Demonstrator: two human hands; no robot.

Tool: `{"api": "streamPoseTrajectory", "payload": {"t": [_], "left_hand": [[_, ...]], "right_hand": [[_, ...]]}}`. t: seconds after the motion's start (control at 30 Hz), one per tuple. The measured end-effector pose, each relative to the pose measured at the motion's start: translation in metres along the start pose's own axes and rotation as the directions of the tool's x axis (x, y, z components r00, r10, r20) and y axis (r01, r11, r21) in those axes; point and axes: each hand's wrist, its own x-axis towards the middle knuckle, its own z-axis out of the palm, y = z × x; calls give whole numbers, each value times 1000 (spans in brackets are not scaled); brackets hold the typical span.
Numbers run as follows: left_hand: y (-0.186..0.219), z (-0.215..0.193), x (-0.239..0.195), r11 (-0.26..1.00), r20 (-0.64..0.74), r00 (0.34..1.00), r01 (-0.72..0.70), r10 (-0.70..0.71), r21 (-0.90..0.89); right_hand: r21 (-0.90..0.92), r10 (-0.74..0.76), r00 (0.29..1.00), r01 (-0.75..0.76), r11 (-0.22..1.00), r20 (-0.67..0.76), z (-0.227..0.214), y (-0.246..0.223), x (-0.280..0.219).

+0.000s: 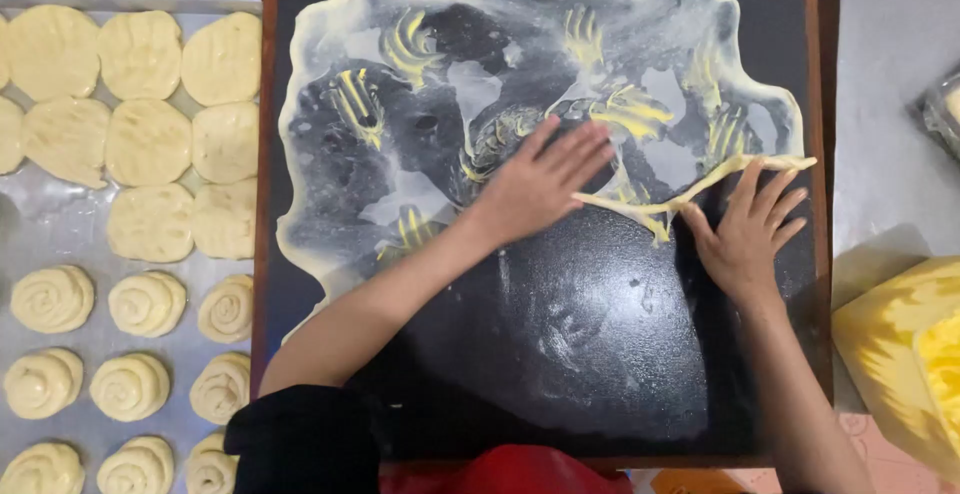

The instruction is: Flattening dough, applying margarine, and rolling it into a spiral shape.

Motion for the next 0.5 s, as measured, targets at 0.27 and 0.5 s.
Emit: {"api": "streamPoseTrajectory", "payload": {"t": [0.27,0.5], "left_hand": [[126,45,36,845,157,897,-313,413,-433],[125,74,104,941,173,958,-171,228,-291]], "right_hand": [[53,-39,999,41,998,-38,-9,-8,95],[812,21,957,234,535,-290,2,57,107]]}}
